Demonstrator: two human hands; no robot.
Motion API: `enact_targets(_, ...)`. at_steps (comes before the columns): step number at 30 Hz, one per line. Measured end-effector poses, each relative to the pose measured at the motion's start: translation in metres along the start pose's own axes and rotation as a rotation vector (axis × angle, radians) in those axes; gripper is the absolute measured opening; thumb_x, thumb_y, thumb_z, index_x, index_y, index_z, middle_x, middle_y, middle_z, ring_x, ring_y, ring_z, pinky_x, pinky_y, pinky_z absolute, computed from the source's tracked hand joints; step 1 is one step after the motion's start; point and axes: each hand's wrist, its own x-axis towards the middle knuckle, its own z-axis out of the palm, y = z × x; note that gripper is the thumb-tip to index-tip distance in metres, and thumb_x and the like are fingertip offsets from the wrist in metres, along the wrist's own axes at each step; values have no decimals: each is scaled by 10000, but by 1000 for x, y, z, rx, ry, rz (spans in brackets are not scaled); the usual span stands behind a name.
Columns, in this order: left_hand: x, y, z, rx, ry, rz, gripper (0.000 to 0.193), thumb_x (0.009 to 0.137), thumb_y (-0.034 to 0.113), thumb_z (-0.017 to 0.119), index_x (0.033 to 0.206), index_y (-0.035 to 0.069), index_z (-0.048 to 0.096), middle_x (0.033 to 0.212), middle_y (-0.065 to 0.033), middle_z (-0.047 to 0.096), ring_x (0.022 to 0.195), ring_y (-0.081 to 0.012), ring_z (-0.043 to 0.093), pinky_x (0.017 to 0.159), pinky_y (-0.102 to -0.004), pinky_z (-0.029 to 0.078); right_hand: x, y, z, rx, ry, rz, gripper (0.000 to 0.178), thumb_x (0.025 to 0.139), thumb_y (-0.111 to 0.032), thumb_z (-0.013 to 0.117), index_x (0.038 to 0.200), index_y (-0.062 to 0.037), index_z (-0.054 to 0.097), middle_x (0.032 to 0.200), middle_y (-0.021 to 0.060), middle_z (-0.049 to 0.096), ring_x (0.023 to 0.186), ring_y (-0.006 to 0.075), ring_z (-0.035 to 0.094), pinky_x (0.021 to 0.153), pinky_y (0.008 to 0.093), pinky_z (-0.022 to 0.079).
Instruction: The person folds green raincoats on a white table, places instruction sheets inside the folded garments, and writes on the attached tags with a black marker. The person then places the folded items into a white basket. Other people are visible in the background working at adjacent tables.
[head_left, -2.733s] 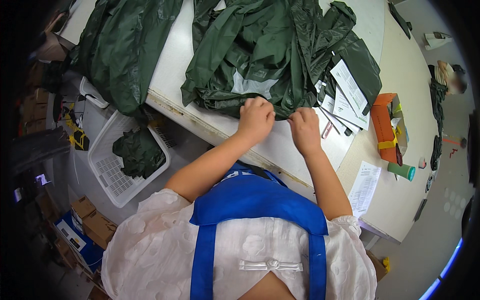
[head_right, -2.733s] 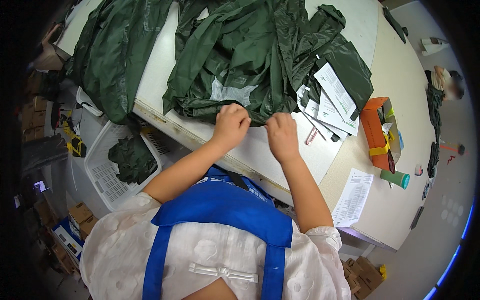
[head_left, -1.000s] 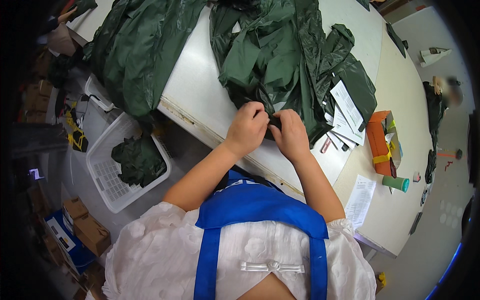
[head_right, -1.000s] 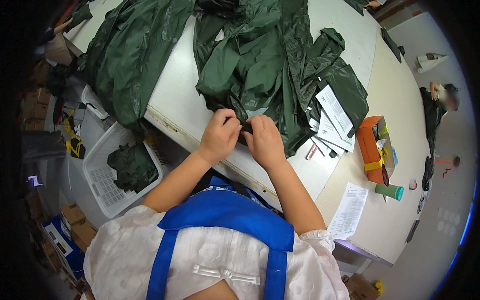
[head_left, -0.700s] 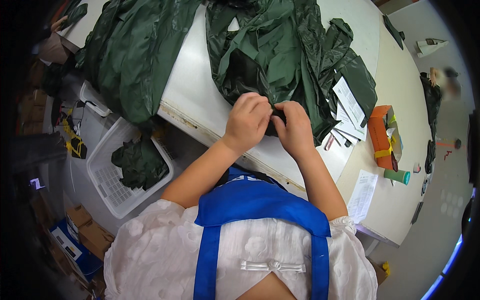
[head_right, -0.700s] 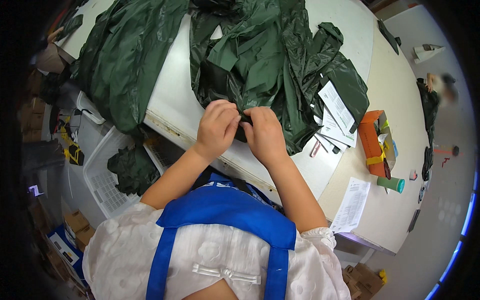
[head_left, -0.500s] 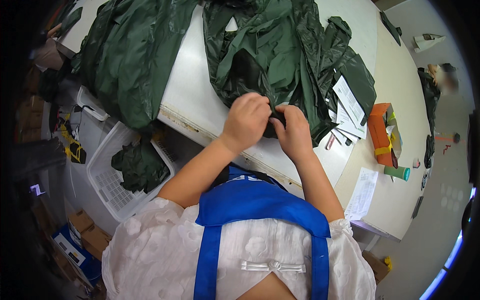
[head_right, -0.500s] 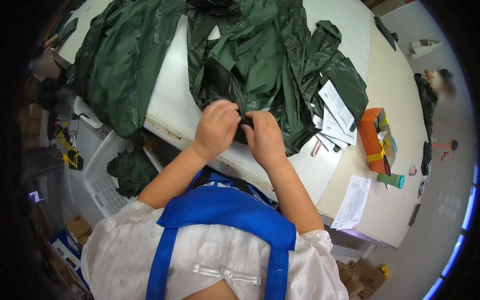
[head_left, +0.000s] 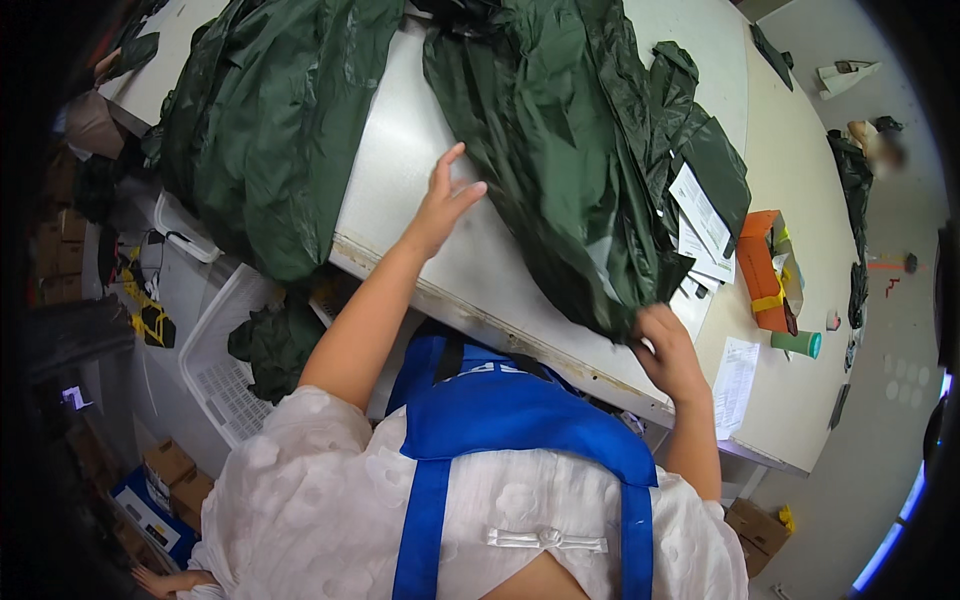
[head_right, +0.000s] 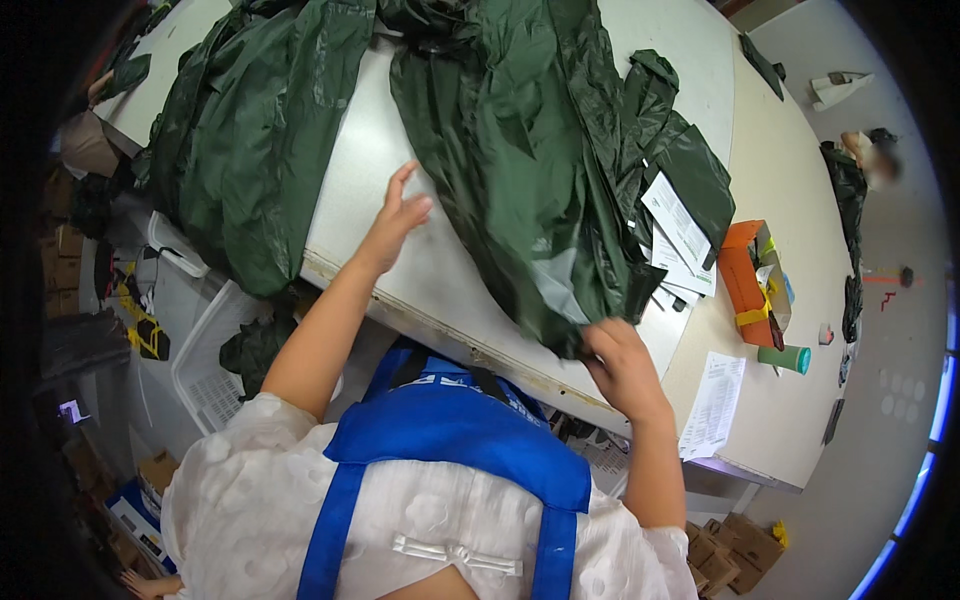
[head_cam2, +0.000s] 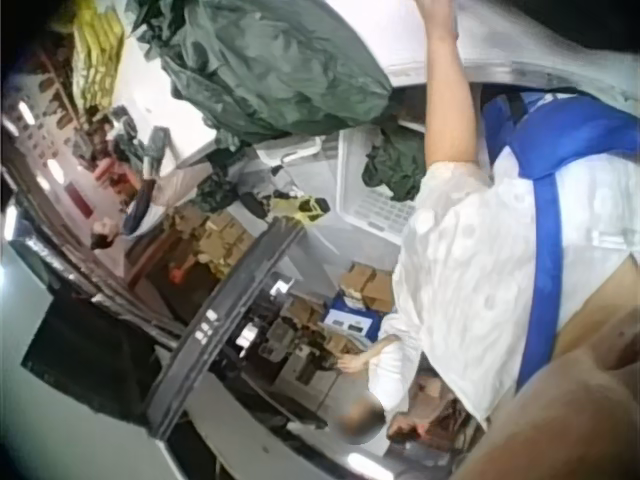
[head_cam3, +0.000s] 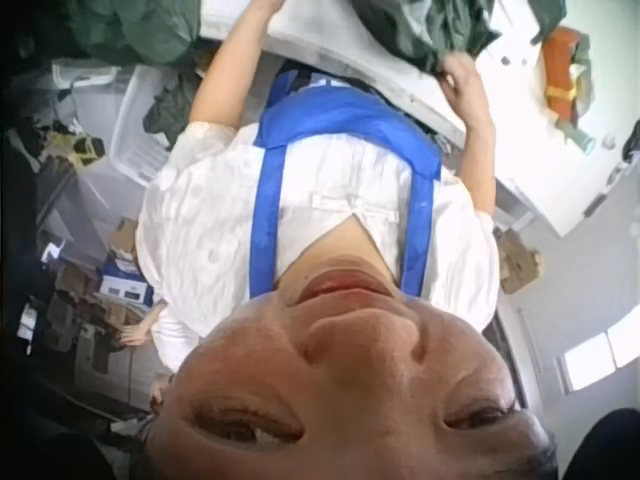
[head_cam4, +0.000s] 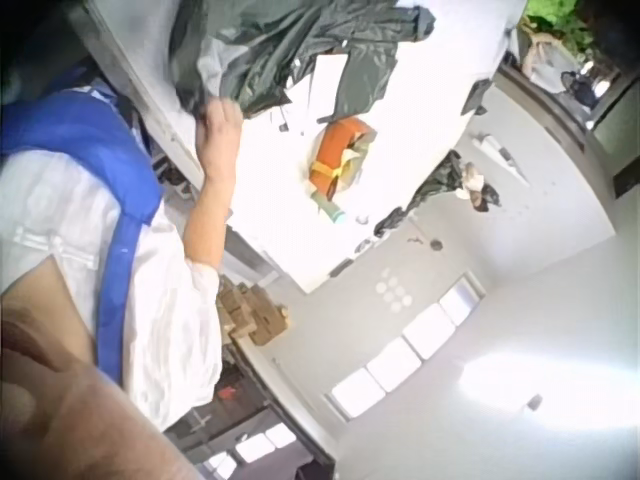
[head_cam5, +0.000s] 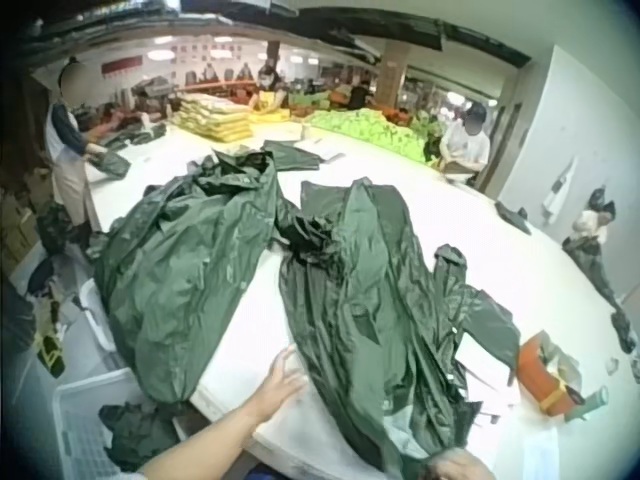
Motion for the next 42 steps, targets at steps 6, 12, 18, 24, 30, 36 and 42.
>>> enact_targets(6, 55, -4, 31, 197, 219, -193, 997, 757, 376, 723, 1453, 147, 46, 1454, -188, 76, 1323, -366, 225, 1044, -437, 322, -99, 59, 26, -245, -404, 232, 92, 661, -10, 589, 734, -63, 572, 788, 108, 574, 844, 315, 558, 727, 388, 464)
enact_targets(12, 90, -38, 11, 52, 207, -304, 745, 756, 197, 672, 1370, 65, 272, 1275, -190, 433, 1162, -327, 467, 943, -384, 418, -139, 123, 25, -580, -938, 848, 250, 817, -205, 511, 913, -51, 682, 966, 153, 669, 918, 320, 640, 769, 432, 511)
enact_targets(18, -11, -4, 51, 278, -98, 122, 405, 801, 212, 577, 1147, 9, 520, 1024, -235, 613, 948, -413, 582, 816, -438, 468, 64, 32, -2, 376, 186, 360, 431, 827, -217, 657, 1188, -28, 516, 1077, 138, 619, 1022, 243, 597, 879, 326, 456)
enact_targets(24, -62, 36, 64, 633, -565, 360, 443, 724, 172, 612, 1146, 51, 551, 1084, -166, 594, 980, -346, 573, 860, -402, 456, 163, 13, 51, 1335, 125, 316, 569, 780, 71, 612, 1310, -12, 425, 1063, 75, 571, 963, 120, 535, 867, 252, 432)
enact_targets(30, -73, 56, 42, -682, -235, -331, 821, 707, 196, 690, 1404, 38, 287, 1369, -149, 385, 1231, -210, 412, 1016, -340, 336, 132, -1, 48, 931, 450, 1, 501, 765, 75, 610, 1246, -24, 513, 953, 43, 543, 890, 128, 534, 808, 264, 447)
enact_targets(36, -48, 120, 44, 108, 142, 193, 614, 761, 33, 667, 1323, 51, 420, 1275, -103, 403, 1054, -150, 427, 759, -229, 445, 110, -3, 37, 517, 590, -242, 511, 708, 105, 620, 1190, -38, 530, 860, 90, 573, 773, 194, 576, 719, 281, 472)
enact_targets(42, -36, 143, 54, 113, 20, 101, 409, 762, -45, 658, 1148, 18, 538, 990, -23, 534, 817, -69, 521, 649, -180, 447, 94, 5, 44, 732, 671, -199, 425, 701, 124, 598, 1090, -35, 537, 862, 83, 565, 780, 171, 574, 728, 269, 462)
